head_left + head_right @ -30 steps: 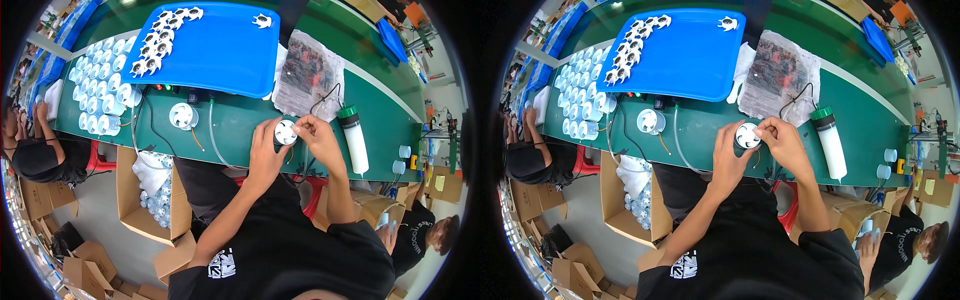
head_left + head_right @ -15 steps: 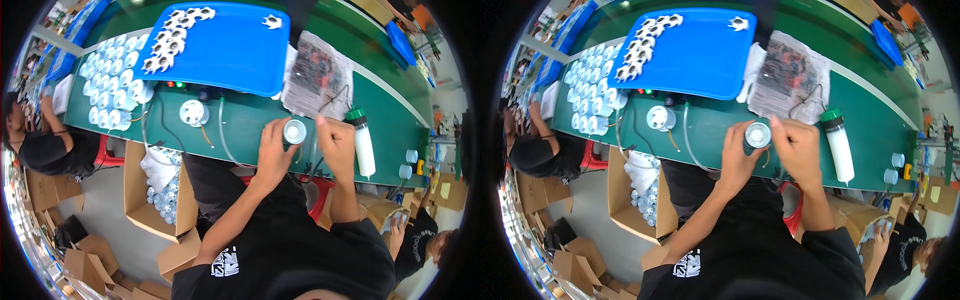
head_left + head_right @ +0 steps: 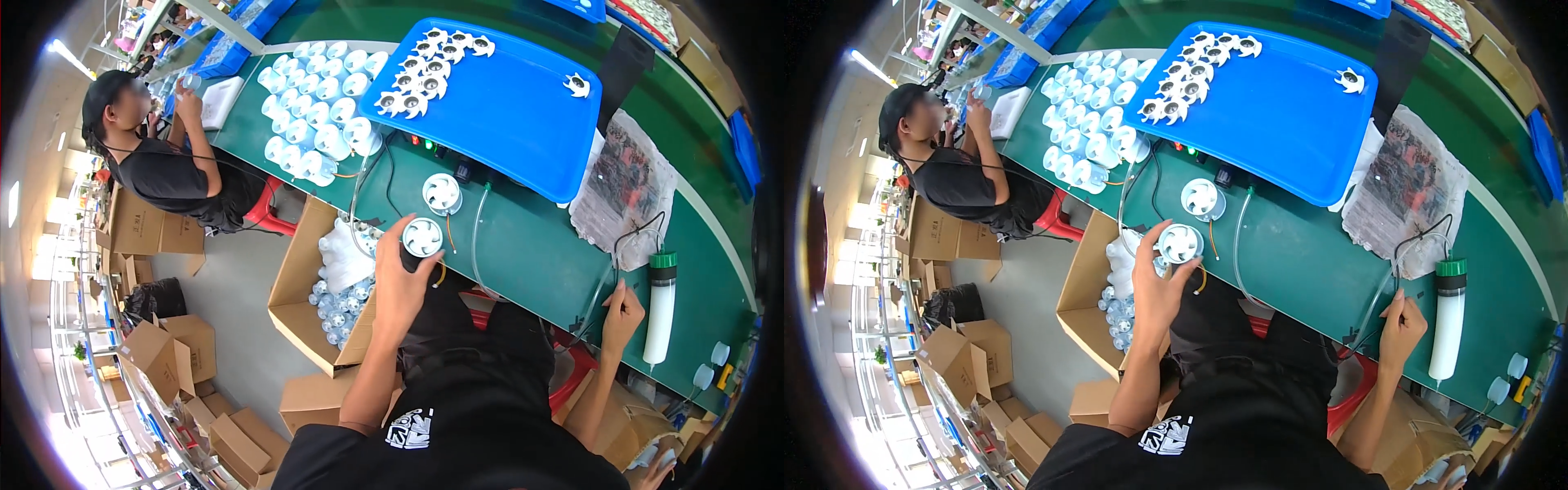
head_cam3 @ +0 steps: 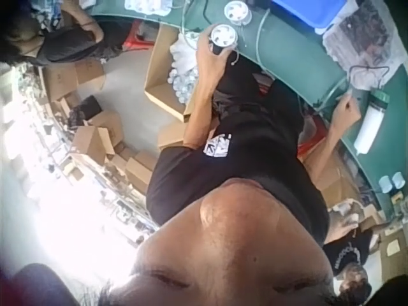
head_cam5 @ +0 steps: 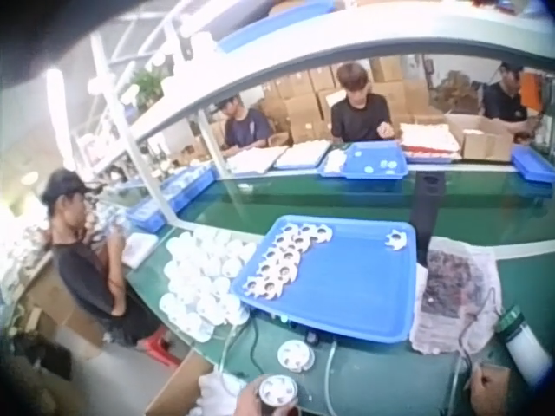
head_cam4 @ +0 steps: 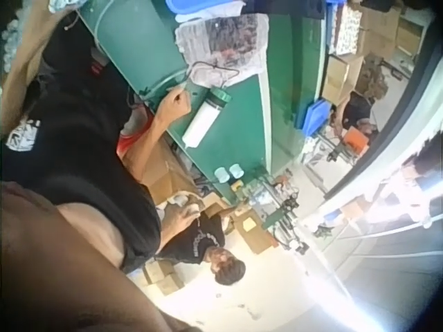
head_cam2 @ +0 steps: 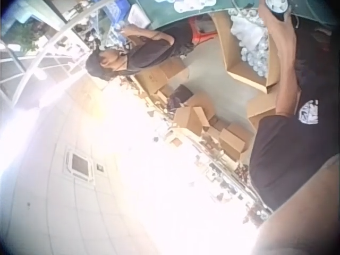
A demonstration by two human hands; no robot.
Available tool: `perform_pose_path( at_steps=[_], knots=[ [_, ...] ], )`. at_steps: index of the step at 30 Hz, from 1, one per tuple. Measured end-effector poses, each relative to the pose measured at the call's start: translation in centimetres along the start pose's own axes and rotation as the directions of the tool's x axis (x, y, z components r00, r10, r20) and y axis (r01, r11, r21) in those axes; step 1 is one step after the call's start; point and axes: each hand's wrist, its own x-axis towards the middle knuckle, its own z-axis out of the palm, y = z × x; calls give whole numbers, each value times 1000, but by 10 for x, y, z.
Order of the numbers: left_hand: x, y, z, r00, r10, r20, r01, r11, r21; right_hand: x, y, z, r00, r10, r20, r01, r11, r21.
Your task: The person applies adhesive to small circular plastic housings using an adhesive dispenser, then inserts white components into the housings by hand at an assembly station.
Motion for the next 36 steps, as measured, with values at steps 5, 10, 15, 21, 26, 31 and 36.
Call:
perform_pose_path(
  at_steps=[5, 10, 15, 21, 26, 31, 36],
  knots=[
    [21, -9, 7, 998, -9, 62, 13, 997, -71, 4, -5, 5, 999, -15, 48, 18, 999, -51],
    [25, 4, -5, 984, 114, 136, -119, 993, 26, 0, -1, 1, 998, -18, 63, 23, 997, -70],
    [41, 9, -34, 939, 264, 220, -299, 943, 143, 1, 1, 2, 998, -28, 61, 33, 996, -79],
    [73, 7, -36, 807, 313, 501, -544, 723, 426, 1, 1, 3, 997, -55, 46, 59, 995, -79],
    [96, 15, -25, 706, 431, 562, -690, 599, 406, -2, 11, 6, 996, -82, 19, 83, 995, -48],
    [101, 19, -51, 680, 408, 609, -673, 676, 299, -2, 11, 4, 997, -69, 28, 70, 996, -53],
    [119, 11, -156, 859, 370, 353, -472, 839, 271, 1, 10, 10, 996, -87, 7, 87, 991, -102]
  ],
)
